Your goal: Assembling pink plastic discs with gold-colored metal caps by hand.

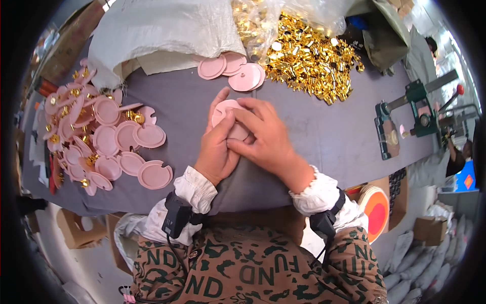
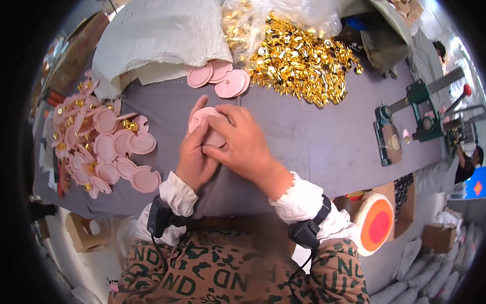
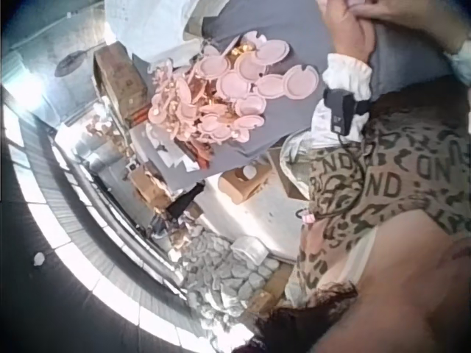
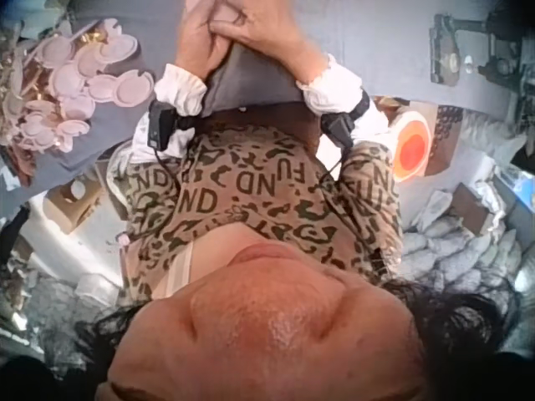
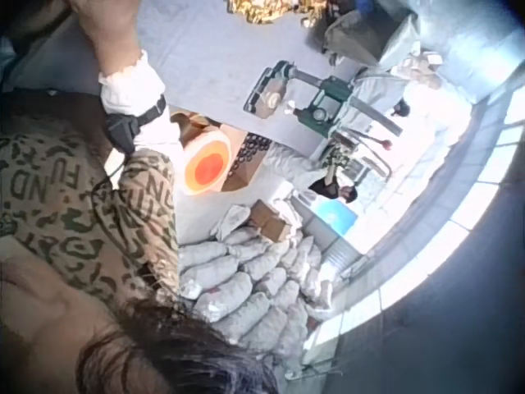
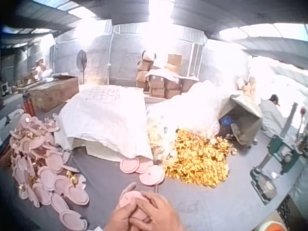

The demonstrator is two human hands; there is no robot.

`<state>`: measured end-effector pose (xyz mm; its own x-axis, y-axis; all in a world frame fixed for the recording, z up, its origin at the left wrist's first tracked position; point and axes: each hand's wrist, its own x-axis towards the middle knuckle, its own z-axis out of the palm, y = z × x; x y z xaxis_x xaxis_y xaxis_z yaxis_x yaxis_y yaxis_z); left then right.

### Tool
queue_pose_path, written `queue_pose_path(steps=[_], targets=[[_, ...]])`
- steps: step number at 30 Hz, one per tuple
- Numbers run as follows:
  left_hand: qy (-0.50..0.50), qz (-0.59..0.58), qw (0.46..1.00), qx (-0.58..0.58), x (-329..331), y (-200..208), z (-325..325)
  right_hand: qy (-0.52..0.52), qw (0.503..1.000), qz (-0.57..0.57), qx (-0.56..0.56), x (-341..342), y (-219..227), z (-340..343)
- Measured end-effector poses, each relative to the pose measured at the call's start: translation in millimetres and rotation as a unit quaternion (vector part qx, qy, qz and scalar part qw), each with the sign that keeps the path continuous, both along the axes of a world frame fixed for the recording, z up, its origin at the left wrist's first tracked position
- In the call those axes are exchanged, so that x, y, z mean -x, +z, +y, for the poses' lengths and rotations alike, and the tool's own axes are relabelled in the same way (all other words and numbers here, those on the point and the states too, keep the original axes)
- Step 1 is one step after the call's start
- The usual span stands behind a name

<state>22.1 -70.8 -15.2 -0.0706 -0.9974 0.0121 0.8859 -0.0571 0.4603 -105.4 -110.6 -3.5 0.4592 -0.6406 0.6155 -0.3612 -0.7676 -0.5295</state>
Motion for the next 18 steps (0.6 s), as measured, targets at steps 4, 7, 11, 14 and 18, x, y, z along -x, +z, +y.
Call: queue_pose_path(steps=[4, 7, 11, 14, 18], targets=[[0.144, -0.054, 0.986, -0.060, -15, -7, -10, -0.032, 0.993, 0.098, -0.064, 1, 15, -63], [0.207, -0.099, 0.970, -0.085, -24, 2, -7, -0.079, 0.970, 0.229, 0.005, -13, 9, -96], [0.175, -0.075, 0.977, -0.099, -22, 5, -5, -0.106, 0.936, 0.330, 0.055, -4, 3, -84], [0.165, -0.071, 0.979, -0.095, -24, 5, -2, -0.051, 0.952, 0.299, -0.034, 19, 6, -43], [0.098, -0.068, 0.990, -0.076, -22, 2, -2, -0.057, 0.971, 0.096, -0.212, 45, -10, -16]])
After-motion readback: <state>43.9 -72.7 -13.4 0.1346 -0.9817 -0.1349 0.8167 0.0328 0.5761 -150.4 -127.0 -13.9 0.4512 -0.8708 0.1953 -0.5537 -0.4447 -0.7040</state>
